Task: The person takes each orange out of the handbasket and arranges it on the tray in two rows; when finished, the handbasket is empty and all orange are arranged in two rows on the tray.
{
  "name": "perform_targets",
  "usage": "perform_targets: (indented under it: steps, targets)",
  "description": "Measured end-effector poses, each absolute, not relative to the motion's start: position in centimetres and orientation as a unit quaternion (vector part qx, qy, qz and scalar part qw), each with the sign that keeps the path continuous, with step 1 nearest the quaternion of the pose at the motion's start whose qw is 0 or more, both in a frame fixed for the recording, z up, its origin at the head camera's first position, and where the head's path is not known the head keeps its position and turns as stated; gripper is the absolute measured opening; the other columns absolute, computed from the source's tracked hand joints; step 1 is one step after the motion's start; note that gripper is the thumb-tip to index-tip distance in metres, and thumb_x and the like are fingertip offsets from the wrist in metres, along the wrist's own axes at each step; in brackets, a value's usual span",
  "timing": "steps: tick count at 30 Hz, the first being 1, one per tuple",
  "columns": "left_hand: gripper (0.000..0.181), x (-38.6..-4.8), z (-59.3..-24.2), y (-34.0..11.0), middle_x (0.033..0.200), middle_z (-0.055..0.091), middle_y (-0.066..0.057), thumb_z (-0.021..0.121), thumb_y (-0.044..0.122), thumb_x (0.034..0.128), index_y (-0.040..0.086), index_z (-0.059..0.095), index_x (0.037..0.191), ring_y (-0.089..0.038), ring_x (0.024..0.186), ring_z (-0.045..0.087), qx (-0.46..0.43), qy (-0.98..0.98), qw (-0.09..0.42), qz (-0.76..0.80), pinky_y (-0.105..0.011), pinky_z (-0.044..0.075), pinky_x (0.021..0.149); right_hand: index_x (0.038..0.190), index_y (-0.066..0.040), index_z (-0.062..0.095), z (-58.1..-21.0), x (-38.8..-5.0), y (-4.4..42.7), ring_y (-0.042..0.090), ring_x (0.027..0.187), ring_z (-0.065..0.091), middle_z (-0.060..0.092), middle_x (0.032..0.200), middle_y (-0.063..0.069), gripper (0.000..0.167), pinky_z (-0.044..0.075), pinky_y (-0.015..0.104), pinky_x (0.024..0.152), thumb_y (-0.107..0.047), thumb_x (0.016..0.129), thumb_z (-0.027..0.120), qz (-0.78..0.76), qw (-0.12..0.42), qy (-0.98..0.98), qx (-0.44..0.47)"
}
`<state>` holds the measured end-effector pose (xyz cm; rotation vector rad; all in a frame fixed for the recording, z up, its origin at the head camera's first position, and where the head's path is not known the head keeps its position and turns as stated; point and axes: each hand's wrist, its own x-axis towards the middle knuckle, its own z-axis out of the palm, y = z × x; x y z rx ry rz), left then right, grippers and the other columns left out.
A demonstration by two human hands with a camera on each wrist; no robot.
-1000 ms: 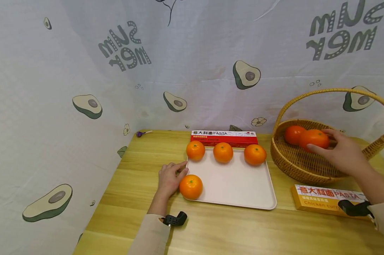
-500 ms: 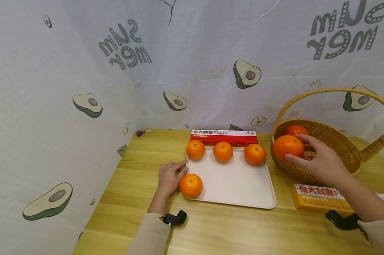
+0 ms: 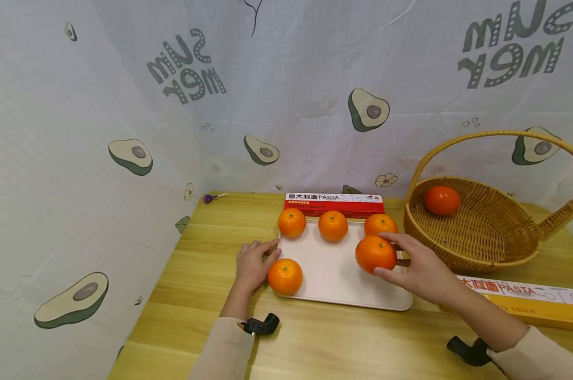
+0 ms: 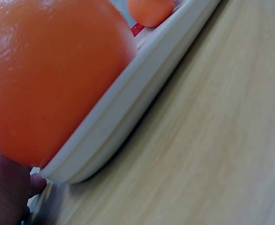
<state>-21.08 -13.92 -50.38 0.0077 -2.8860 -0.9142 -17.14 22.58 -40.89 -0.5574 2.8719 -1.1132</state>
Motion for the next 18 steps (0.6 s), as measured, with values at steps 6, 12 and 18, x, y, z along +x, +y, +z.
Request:
perform_targets:
  steps: [6, 12, 18]
  targets:
    - [0.038, -21.2, -50.4, -13.9, 0.104, 0.069, -0.001, 0.066, 0.044, 0.0976, 0.032, 0.069, 0.134, -0.021, 0.093, 0.047, 0.005, -0.952, 0.053, -0.303, -0.039, 0.032, 0.088, 0.140, -0.006, 0.055, -43.0, -16.0, 19.9, 0.033, 0.116, 0.064, 0.058, 0.137, 0.016, 0.071, 0.061, 0.035, 0.083, -0.036, 0.083, 0.085, -0.396, 0.024, 0.892, -0.216]
    - [0.038, -21.2, -50.4, -13.9, 0.103, 0.068, 0.000, 0.066, 0.044, 0.0976, 0.032, 0.069, 0.134, -0.020, 0.093, 0.046, 0.007, -0.951, 0.053, -0.305, -0.038, 0.032, 0.087, 0.139, -0.010, 0.056, -44.2, -15.5, 17.8, 0.030, 0.119, 0.062, 0.060, 0.135, 0.009, 0.069, 0.060, 0.034, 0.086, -0.036, 0.083, 0.086, -0.414, 0.049, 0.877, -0.237]
    - [0.038, -21.2, -50.5, -13.9, 0.101, 0.068, 0.000, 0.067, 0.044, 0.0975, 0.032, 0.070, 0.133, -0.020, 0.093, 0.047, 0.007, -0.951, 0.054, -0.305, -0.037, 0.031, 0.085, 0.140, -0.012, 0.055, -45.0, -15.4, 16.5, 0.028, 0.121, 0.061, 0.060, 0.136, 0.006, 0.069, 0.060, 0.032, 0.087, -0.033, 0.083, 0.086, -0.418, 0.061, 0.869, -0.258]
